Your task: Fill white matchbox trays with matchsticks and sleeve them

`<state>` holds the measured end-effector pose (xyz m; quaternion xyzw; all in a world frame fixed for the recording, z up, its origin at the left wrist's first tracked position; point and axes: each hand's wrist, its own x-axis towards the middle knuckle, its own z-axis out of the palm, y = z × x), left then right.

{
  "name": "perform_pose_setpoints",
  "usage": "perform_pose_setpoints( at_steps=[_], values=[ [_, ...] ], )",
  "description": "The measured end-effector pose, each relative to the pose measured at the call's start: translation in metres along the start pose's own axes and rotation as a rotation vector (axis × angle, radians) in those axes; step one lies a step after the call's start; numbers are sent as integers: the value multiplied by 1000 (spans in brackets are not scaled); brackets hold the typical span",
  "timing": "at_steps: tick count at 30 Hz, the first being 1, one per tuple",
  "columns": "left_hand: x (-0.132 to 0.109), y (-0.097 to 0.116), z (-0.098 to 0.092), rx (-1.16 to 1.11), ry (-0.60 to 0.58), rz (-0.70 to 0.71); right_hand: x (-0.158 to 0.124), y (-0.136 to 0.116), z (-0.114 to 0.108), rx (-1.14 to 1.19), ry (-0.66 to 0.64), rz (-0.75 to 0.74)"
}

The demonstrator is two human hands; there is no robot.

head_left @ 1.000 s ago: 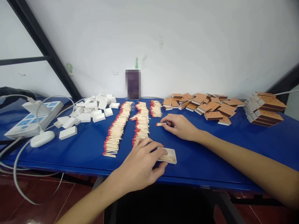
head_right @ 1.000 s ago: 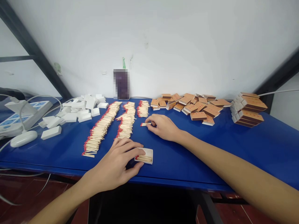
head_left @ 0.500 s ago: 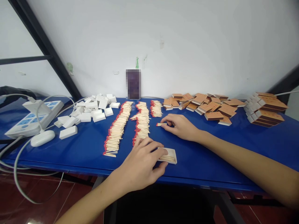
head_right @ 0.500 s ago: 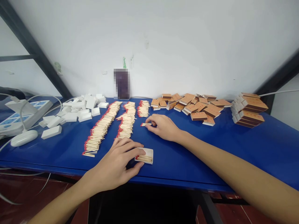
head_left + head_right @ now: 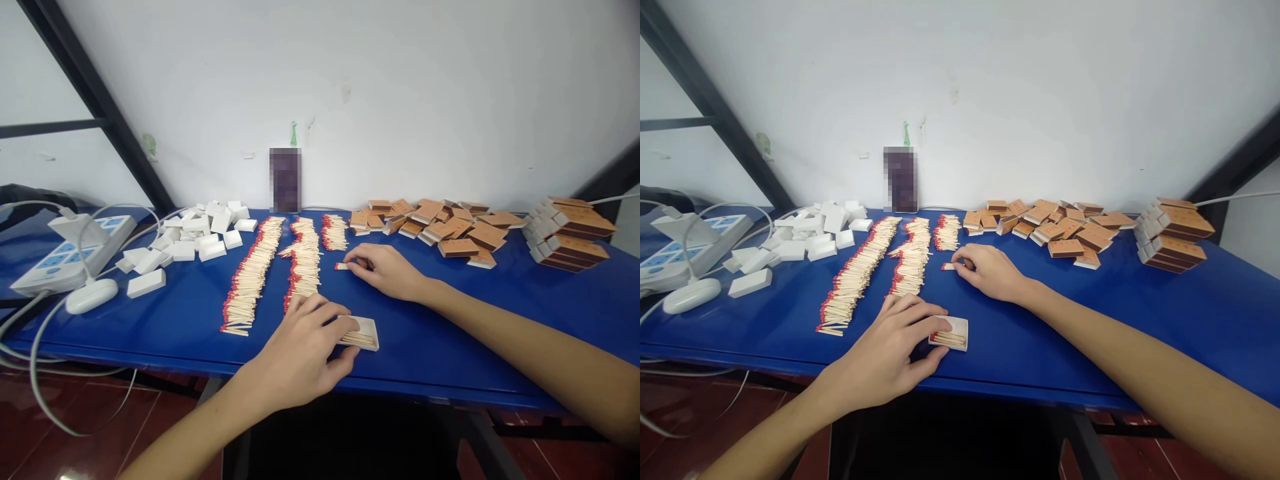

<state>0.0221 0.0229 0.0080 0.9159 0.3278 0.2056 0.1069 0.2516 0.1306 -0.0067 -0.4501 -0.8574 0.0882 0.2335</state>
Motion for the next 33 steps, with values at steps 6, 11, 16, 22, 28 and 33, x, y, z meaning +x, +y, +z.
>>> perform_pose_setpoints(
  at_steps=[6, 11, 16, 22, 28, 33],
  values=[
    [0, 1, 0, 4, 10, 9, 1, -1, 0, 14, 4, 32],
    [0, 0, 1, 3, 10, 5, 1, -1, 0, 4, 0, 28],
    [0, -1, 1, 0, 3, 3, 1, -1, 0, 6, -2, 39],
    [0, 0, 1, 1, 6, 3, 1, -1, -1, 6, 0, 36],
    [-1, 0, 1, -2, 11, 7, 1, -1, 0, 11, 3, 26],
    [0, 0, 1, -3, -2, -1, 0, -3, -1, 20, 5, 34]
  ],
)
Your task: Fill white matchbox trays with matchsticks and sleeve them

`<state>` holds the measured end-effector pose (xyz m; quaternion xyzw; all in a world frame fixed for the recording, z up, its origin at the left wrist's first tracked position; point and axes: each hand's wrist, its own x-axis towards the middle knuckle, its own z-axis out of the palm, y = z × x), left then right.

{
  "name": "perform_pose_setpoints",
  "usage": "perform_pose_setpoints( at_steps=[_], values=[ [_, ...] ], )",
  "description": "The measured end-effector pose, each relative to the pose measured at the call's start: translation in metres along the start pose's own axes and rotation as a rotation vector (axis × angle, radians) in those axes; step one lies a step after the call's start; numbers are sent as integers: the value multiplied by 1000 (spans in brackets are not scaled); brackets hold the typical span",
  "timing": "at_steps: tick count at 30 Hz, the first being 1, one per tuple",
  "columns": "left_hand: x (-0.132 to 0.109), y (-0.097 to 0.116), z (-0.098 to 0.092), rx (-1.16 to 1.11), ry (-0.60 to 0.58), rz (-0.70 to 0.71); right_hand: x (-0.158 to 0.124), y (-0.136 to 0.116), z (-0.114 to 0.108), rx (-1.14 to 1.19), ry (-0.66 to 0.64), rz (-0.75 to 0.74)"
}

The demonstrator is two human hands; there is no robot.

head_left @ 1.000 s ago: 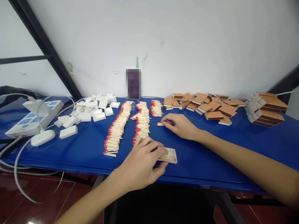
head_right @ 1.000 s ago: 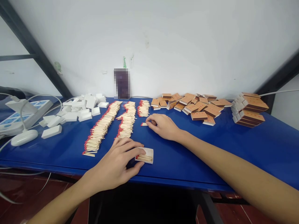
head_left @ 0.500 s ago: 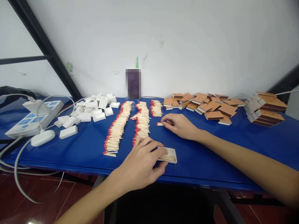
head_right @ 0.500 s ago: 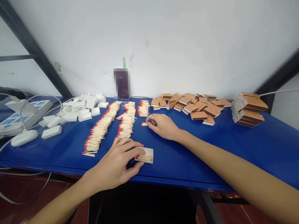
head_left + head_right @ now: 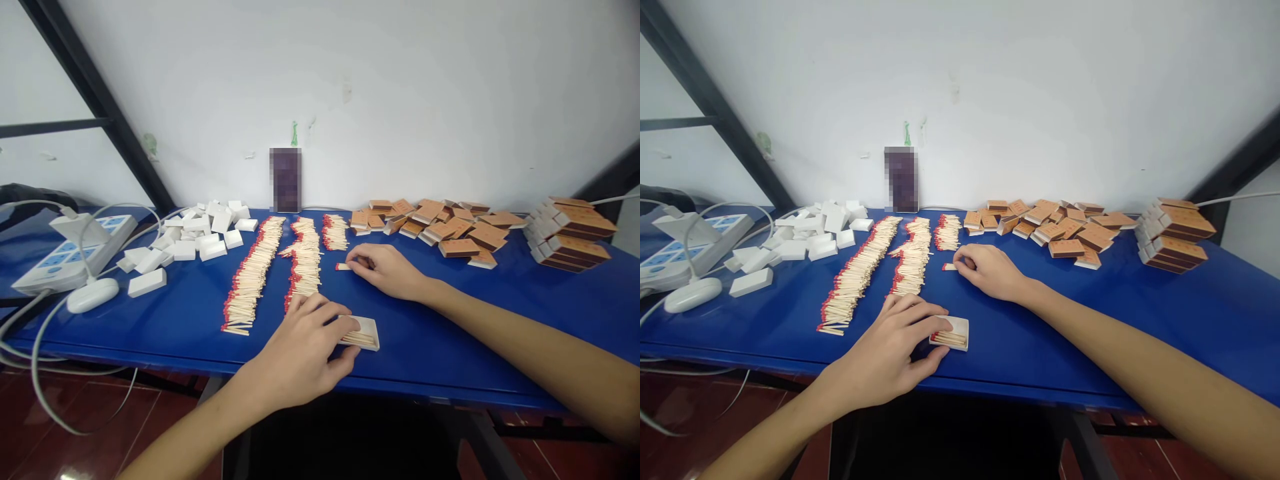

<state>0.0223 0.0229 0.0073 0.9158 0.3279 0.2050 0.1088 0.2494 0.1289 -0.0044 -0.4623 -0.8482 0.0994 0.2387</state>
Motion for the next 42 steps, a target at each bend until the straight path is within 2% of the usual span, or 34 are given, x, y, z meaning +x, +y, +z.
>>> perform_pose_setpoints(
  at_steps=[7, 18, 23, 42],
  values=[
    [-1, 1, -1, -8, 3, 4, 7, 5, -2, 37, 56, 25],
    [-1, 1, 0, 4, 22, 10, 45, 12, 4, 55, 41, -28],
    [-2, 0, 1, 0, 36, 16, 45, 13, 5, 64, 56, -40],
    [-2, 0, 2, 0, 52, 14, 40, 13, -2, 55, -60, -33]
  ],
)
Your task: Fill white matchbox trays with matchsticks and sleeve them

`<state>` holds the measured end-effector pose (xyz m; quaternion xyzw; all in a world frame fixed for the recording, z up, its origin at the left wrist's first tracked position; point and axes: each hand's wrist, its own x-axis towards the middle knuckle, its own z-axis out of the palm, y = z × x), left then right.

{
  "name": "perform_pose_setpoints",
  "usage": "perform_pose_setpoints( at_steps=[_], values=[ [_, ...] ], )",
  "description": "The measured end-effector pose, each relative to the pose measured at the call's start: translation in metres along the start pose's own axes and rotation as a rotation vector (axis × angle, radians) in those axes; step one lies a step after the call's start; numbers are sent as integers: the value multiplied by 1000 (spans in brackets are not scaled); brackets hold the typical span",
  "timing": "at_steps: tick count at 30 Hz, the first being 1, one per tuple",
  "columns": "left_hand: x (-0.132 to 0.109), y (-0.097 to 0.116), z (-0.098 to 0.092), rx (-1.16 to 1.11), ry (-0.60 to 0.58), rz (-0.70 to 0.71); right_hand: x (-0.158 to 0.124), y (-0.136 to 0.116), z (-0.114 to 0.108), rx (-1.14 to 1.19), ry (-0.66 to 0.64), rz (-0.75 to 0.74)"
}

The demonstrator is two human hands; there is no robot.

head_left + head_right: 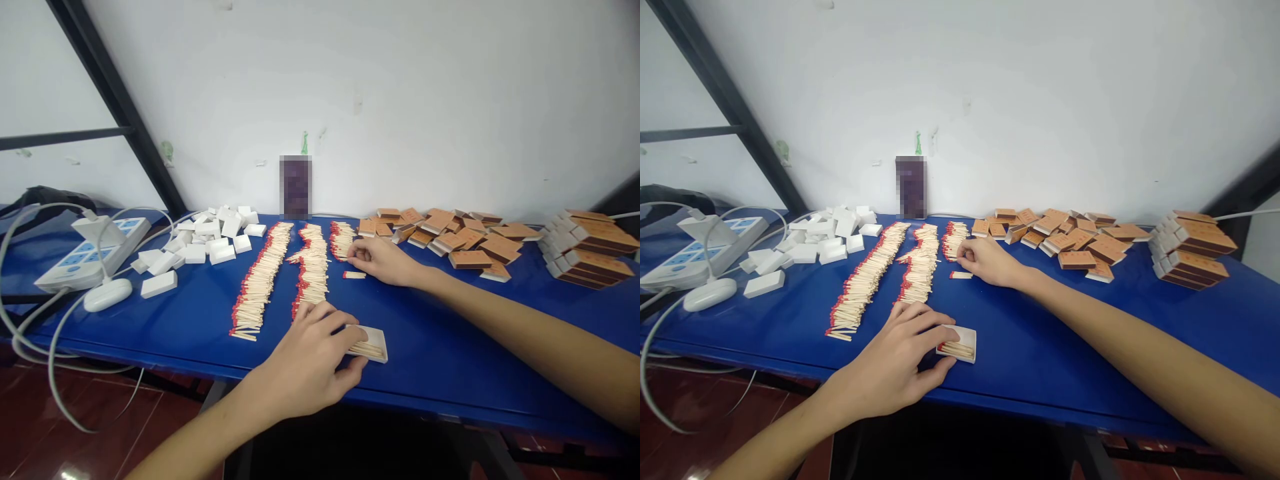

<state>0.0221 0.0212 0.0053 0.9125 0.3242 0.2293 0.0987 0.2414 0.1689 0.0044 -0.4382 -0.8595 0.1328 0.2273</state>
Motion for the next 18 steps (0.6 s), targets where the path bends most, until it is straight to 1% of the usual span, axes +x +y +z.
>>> perform_pose_setpoints(
  at_steps=[4, 12, 18],
  values=[
    [0, -1, 0, 3, -3, 0, -2, -2, -1, -13, 5, -8],
    [0, -1, 0, 0, -6, -5, -6, 1, -5, 33, -28, -5],
    [1, 0, -1, 1, -16, -3, -7, 2, -4, -11, -15, -15]
  ],
)
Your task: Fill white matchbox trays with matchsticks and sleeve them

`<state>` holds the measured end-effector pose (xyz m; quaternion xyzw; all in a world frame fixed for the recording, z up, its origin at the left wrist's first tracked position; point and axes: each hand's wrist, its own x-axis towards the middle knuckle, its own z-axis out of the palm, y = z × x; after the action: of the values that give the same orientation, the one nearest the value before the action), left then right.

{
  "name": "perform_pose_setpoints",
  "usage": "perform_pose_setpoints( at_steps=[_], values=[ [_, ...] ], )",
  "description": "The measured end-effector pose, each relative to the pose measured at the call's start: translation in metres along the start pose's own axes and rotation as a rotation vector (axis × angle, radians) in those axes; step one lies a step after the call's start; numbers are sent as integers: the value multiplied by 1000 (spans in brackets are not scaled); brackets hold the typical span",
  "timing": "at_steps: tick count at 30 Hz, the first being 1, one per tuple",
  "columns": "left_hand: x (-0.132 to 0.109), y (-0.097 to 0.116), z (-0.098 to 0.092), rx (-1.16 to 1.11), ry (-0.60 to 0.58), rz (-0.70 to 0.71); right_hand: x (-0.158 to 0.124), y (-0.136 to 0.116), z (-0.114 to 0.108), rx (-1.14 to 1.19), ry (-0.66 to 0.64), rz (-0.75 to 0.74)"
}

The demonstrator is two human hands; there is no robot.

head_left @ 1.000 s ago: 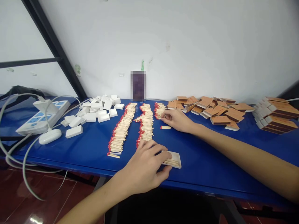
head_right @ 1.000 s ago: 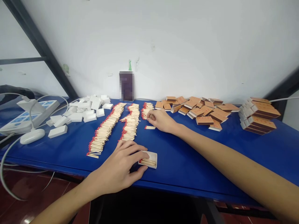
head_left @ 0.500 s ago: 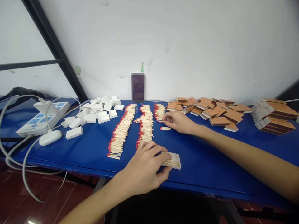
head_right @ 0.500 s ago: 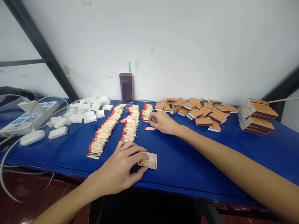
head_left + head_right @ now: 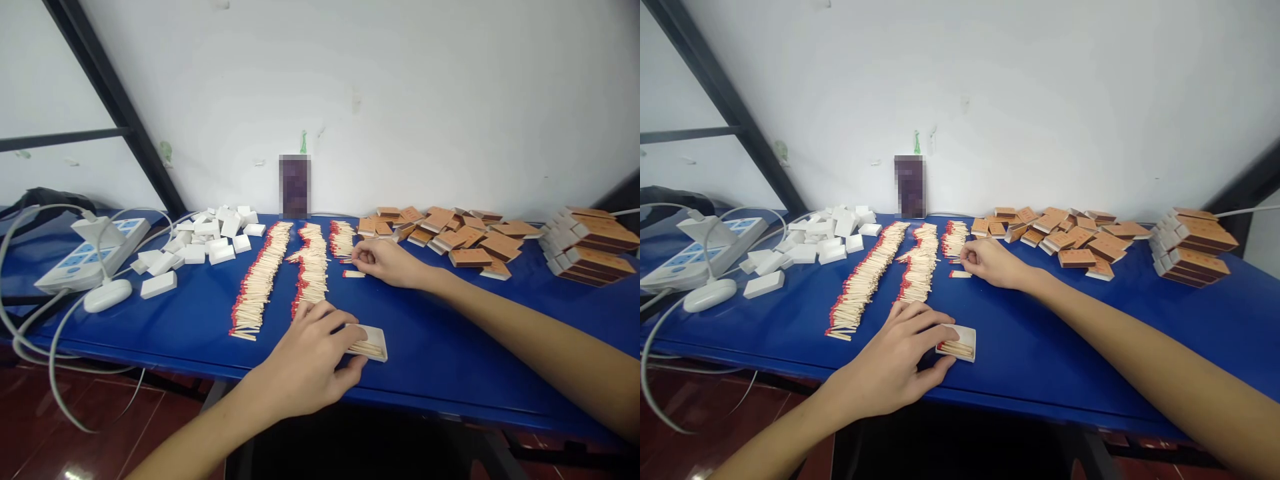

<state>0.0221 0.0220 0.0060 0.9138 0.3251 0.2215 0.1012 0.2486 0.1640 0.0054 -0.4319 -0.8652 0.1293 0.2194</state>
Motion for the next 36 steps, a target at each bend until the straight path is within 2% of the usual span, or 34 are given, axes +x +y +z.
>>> perform_pose_setpoints(
  at_steps=[13, 21, 36],
  values=[
    [1, 0, -2, 14, -18, -3, -5, 8, 10, 145, 142, 69],
    [0, 1, -1, 11, -23, -5, -2, 5, 9, 186, 147, 122],
    [0, 0, -2, 13, -15, -4, -1, 4, 11, 98, 176, 96]
  ],
)
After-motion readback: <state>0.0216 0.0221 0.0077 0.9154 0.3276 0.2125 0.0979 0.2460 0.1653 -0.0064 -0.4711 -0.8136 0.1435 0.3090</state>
